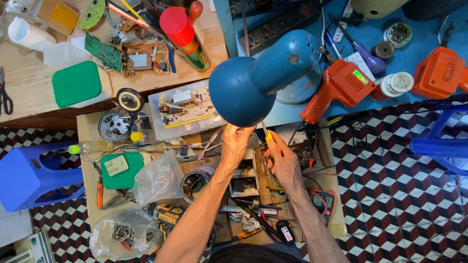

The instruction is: The person works at a cluttered electronics workbench, using a multimeter to test a small cylindrical component. They then use a yellow utility knife to scrape the surface of a blue lamp base and later use a soldering iron on the cylindrical component.

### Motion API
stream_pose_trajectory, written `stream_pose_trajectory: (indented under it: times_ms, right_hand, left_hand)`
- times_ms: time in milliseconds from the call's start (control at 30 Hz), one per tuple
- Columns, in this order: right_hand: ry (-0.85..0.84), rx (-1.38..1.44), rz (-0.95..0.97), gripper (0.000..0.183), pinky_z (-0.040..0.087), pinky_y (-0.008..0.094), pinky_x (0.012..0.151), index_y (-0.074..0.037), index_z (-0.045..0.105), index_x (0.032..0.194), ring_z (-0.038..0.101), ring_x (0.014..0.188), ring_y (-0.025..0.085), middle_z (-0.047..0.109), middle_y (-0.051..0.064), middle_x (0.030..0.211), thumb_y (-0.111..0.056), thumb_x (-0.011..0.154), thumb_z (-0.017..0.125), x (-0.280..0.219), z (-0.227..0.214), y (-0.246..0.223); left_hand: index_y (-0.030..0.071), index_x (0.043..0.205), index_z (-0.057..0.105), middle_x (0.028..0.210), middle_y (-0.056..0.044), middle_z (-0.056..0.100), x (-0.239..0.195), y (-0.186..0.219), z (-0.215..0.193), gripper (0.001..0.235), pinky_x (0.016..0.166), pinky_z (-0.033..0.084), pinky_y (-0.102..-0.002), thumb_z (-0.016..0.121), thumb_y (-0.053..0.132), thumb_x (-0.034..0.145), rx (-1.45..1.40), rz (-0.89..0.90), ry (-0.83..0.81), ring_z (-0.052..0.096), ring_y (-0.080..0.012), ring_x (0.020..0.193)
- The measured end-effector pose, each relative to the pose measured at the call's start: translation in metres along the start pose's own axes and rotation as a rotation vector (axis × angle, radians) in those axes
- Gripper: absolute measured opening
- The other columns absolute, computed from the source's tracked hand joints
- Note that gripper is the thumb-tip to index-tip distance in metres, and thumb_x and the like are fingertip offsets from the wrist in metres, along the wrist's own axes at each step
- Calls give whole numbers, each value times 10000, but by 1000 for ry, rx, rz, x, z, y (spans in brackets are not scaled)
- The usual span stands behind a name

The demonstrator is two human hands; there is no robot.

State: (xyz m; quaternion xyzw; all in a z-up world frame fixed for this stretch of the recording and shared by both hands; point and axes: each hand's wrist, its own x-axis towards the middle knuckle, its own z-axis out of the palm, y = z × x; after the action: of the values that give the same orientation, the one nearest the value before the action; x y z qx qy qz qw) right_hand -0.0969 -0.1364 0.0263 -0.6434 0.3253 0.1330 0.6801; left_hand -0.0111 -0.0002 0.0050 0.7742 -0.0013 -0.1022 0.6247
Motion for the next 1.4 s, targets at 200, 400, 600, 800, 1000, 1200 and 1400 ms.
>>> stream_pose_trajectory:
  times_ms: [200,400,600,800,1000,1200,1400]
  right_hand:
    - [-6,-12,-56,513,443,226,534,-172,571,1481,500,591,65,617,24,796,-396,1024,508,5,1,10]
    - [-33,19,-13,522,434,237,508,-189,541,1488,477,571,68,591,14,775,-411,1019,482,2,1,5]
    - [-42,79,-42,514,430,240,519,-164,565,1487,466,571,70,585,26,777,-394,1032,499,1,-3,3]
    - [-51,-43,-7,527,462,254,519,-189,545,1483,497,552,82,634,28,783,-410,1009,479,3,-8,4]
    - [-39,-87,19,522,471,259,527,-200,552,1482,498,551,87,632,30,775,-417,1012,479,2,-7,1]
    - [-32,-81,12,530,452,263,515,-201,559,1488,485,554,82,617,33,784,-414,1007,494,1,-5,-1]
    - [-60,-63,40,536,541,280,588,-191,532,1495,475,552,85,620,24,804,-417,1012,477,8,-7,2]
  left_hand:
    - [33,1287,660,1196,-99,725,5,-9,4,363,929,548,-327,735,153,952,-96,-11,-19,672,-168,1059]
    - [47,1327,636,1250,-99,704,12,-12,4,428,945,559,-327,745,183,936,-143,-54,-71,677,-187,1108]
    - [43,1354,613,1266,-112,694,13,-9,6,484,945,567,-329,763,192,918,-150,-76,-43,676,-195,1116]
    - [38,1367,606,1294,-111,686,12,-8,4,474,977,547,-320,758,174,939,-87,-10,-69,668,-197,1146]
    - [38,1345,632,1273,-107,695,12,-6,2,438,966,547,-324,749,159,941,-101,-14,-91,666,-182,1118]
    - [38,1346,624,1293,-116,690,12,-3,4,430,1013,540,-334,741,159,951,-176,5,-102,665,-190,1161]
    - [41,1354,630,1290,-130,699,14,3,4,428,1001,560,-360,731,158,955,-152,-41,-101,679,-221,1161]
